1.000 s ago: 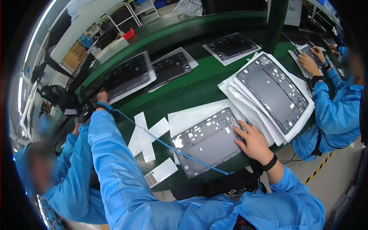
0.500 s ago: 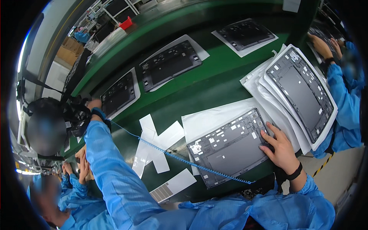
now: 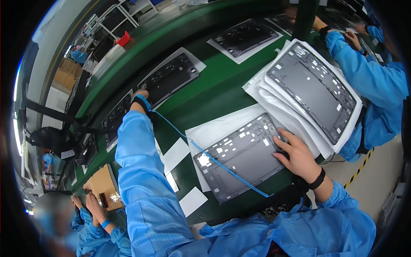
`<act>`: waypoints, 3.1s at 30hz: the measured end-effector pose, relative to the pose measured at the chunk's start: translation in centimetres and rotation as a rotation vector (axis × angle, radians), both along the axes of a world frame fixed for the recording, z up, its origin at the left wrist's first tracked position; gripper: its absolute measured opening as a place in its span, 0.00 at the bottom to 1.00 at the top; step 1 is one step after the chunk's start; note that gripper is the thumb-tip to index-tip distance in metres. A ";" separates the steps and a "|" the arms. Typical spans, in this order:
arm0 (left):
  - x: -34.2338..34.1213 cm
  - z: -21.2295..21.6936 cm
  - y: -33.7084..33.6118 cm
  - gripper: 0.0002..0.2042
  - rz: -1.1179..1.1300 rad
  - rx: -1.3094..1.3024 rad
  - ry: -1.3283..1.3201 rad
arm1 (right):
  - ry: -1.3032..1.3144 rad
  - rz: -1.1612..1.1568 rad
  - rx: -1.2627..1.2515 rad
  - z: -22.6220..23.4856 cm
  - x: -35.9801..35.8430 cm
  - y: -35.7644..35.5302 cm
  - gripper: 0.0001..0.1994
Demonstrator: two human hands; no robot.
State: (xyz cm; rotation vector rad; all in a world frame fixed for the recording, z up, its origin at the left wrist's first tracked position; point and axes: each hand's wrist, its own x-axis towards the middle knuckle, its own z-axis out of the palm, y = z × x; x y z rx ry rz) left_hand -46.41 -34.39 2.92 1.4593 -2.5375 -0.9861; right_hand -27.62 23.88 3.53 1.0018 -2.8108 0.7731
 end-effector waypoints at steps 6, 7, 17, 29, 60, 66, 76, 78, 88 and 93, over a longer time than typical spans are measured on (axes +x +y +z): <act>1.1 0.6 -1.8 0.12 0.082 0.223 0.174 | -0.021 -0.017 -0.018 -0.2 0.0 0.2 0.22; 1.4 0.8 -1.9 0.12 0.101 0.262 0.221 | -0.007 -0.011 -0.032 -0.3 0.0 0.3 0.22; 12.5 7.6 6.0 0.09 0.213 0.414 0.815 | -0.005 0.019 -0.059 -0.6 0.0 0.1 0.21; 36.2 8.1 26.2 0.16 0.259 0.648 0.874 | -1.257 0.128 -1.088 3.5 0.2 -1.9 0.26; 35.8 0.3 34.0 0.33 -0.251 -0.072 0.329 | -0.043 -0.309 -0.244 -0.9 2.1 -0.7 0.13; 38.0 -1.0 33.5 0.58 -0.427 -0.075 0.442 | -0.026 -0.345 -0.275 -1.2 2.1 -0.9 0.12; 40.6 -2.7 35.8 0.53 -0.386 -0.212 0.458 | 0.019 -0.336 -0.167 -1.3 0.4 -0.8 0.16; 40.7 -2.6 35.7 0.52 -0.371 -0.191 0.463 | -0.073 -0.372 -0.093 -0.1 -0.2 -0.8 0.17; 41.0 -3.0 36.8 0.46 -0.405 -0.388 0.459 | -0.066 -0.265 -0.601 6.5 4.4 -2.6 0.23; 44.4 -1.9 34.5 0.34 -0.354 -0.511 0.465 | -0.454 0.120 -0.708 6.0 6.4 -6.4 0.31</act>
